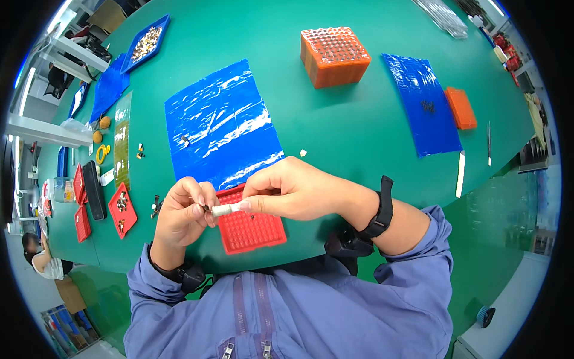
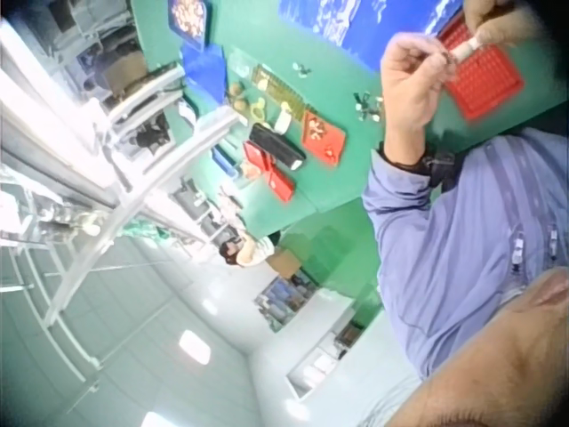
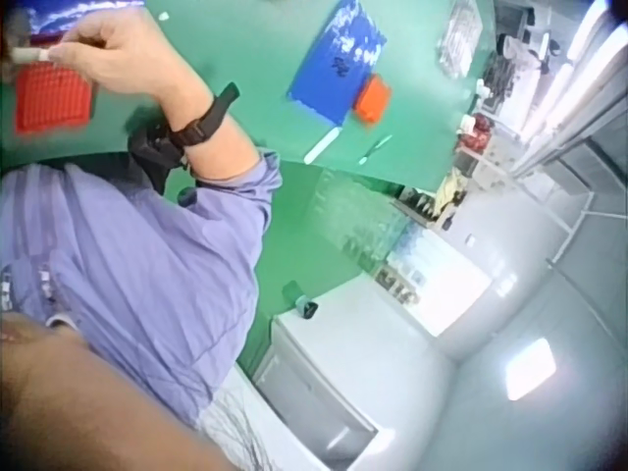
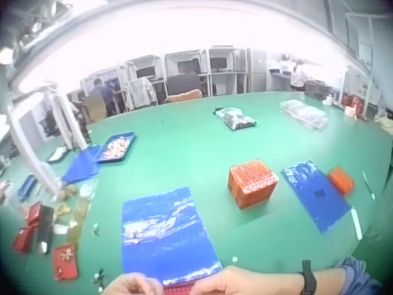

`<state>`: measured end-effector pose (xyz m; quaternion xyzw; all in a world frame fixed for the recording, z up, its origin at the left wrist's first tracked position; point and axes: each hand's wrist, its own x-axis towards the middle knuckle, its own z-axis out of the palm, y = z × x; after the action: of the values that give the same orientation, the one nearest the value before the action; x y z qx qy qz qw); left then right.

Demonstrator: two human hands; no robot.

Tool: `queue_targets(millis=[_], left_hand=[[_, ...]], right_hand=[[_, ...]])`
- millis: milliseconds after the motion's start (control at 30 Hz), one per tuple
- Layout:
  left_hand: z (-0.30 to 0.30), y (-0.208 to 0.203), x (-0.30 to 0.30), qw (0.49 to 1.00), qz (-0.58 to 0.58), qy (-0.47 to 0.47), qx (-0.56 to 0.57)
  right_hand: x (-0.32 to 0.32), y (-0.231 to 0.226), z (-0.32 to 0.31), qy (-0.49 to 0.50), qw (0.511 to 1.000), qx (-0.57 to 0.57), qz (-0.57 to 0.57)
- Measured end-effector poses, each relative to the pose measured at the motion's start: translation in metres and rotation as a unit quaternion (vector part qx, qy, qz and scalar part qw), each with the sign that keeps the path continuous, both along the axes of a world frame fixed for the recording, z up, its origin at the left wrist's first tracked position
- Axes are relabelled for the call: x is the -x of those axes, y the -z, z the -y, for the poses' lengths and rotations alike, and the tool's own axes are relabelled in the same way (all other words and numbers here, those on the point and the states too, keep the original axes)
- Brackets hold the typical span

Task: The person uses a white cylindrical tool to pick up small electronic components from a red tray and place them into a red grid tray. The person repeatedly transfers components one by one, organizing them into the grid slots.

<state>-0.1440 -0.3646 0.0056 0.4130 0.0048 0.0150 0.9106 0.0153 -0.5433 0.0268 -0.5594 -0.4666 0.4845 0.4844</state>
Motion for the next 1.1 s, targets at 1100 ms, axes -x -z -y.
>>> queue_targets(millis=[1100], left_hand=[[0.014, -0.002, 0.003, 0.995, 0.009, 0.092, -0.023]], right_hand=[[-0.002, 0.000, 0.014, -0.027, 0.995, 0.076, -0.063]])
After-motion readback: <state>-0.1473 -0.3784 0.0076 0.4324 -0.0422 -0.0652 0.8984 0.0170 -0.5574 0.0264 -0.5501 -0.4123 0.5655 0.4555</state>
